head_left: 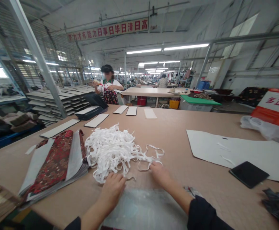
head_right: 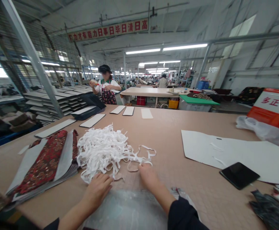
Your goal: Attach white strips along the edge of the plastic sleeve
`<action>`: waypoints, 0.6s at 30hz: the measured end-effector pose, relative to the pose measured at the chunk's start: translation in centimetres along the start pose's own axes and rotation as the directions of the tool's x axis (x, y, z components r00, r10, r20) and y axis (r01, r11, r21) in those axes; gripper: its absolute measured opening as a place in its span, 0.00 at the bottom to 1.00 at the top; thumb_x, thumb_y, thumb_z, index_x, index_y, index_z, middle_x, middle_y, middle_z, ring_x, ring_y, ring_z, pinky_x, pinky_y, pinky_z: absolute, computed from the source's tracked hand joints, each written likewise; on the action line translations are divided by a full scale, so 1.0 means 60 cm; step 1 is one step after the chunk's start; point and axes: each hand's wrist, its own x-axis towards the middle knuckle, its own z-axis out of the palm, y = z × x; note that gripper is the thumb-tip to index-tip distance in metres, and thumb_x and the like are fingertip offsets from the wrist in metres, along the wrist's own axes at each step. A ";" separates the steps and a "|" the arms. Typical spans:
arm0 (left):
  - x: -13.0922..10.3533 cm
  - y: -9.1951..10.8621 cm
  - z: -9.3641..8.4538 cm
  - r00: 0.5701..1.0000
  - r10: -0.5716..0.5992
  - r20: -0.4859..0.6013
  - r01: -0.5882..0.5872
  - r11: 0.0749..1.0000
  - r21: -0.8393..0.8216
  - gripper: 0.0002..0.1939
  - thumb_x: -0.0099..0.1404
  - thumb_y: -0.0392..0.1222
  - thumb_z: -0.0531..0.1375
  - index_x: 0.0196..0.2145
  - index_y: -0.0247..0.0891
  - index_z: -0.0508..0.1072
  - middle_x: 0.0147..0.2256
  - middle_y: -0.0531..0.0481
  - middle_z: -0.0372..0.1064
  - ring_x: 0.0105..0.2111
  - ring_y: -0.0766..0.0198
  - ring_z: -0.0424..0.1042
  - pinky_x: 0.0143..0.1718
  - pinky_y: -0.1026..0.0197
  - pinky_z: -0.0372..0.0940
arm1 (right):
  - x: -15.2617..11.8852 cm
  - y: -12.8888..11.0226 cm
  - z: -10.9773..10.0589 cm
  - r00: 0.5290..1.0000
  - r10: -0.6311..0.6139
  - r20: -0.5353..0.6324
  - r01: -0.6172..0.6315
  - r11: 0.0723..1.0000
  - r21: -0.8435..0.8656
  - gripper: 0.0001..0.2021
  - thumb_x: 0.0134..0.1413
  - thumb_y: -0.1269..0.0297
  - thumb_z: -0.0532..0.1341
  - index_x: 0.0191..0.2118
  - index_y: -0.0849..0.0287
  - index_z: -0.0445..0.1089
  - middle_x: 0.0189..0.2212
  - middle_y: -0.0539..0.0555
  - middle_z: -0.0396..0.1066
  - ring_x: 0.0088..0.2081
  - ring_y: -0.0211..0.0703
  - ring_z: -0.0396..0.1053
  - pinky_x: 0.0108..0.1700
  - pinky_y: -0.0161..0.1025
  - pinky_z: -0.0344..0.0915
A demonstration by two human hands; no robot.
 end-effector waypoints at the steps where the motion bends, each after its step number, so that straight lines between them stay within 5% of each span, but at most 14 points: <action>1: 0.013 0.007 0.002 1.000 0.018 -0.020 -0.018 1.000 -0.010 0.09 0.60 0.32 0.52 0.37 0.41 0.68 0.35 0.51 0.67 0.36 0.61 0.64 0.41 0.57 0.55 | -0.002 0.014 0.002 1.000 0.006 -0.030 -0.007 1.000 -0.017 0.16 0.52 0.76 0.46 0.42 0.61 0.67 0.43 0.60 0.67 0.43 0.47 0.65 0.40 0.38 0.60; 6: 0.086 0.021 0.039 0.987 0.087 -0.135 -0.089 0.996 -0.010 0.18 0.61 0.34 0.52 0.49 0.43 0.62 0.51 0.47 0.60 0.54 0.56 0.54 0.55 0.47 0.43 | -0.009 0.052 0.029 0.994 0.033 -0.106 -0.036 0.999 -0.031 0.15 0.52 0.78 0.46 0.40 0.60 0.65 0.42 0.59 0.67 0.41 0.45 0.65 0.39 0.37 0.59; 9: 0.112 -0.004 0.064 0.995 -0.019 -0.101 0.024 0.999 0.047 0.21 0.60 0.37 0.54 0.52 0.44 0.60 0.55 0.44 0.55 0.57 0.52 0.49 0.55 0.41 0.40 | -0.009 0.090 0.031 0.987 0.135 -0.085 -0.111 0.964 0.241 0.09 0.51 0.74 0.49 0.31 0.61 0.65 0.33 0.57 0.70 0.36 0.44 0.67 0.37 0.38 0.60; 13: 0.117 -0.039 0.080 0.991 -0.125 -0.044 0.129 0.984 0.124 0.22 0.58 0.34 0.55 0.51 0.42 0.61 0.55 0.42 0.55 0.55 0.48 0.51 0.54 0.39 0.41 | -0.015 0.194 -0.002 0.960 0.275 -0.062 -0.186 0.784 0.592 0.08 0.52 0.66 0.49 0.30 0.60 0.62 0.29 0.54 0.71 0.29 0.39 0.67 0.28 0.34 0.62; 15: 0.117 -0.045 0.084 0.992 -0.124 -0.022 0.126 0.984 0.124 0.22 0.59 0.32 0.52 0.51 0.43 0.61 0.54 0.43 0.57 0.54 0.51 0.54 0.54 0.40 0.41 | -0.022 0.255 -0.023 0.847 0.507 -0.159 -0.120 0.474 0.872 0.08 0.48 0.60 0.54 0.29 0.60 0.63 0.31 0.57 0.72 0.28 0.38 0.68 0.27 0.33 0.63; 18: 0.122 -0.051 0.086 0.986 -0.170 0.007 0.168 0.981 0.101 0.20 0.61 0.31 0.49 0.50 0.44 0.63 0.52 0.43 0.60 0.53 0.54 0.57 0.54 0.40 0.40 | -0.040 0.329 -0.054 0.549 0.803 -0.233 0.169 0.167 0.971 0.13 0.34 0.58 0.64 0.23 0.60 0.61 0.25 0.55 0.71 0.24 0.39 0.67 0.25 0.35 0.64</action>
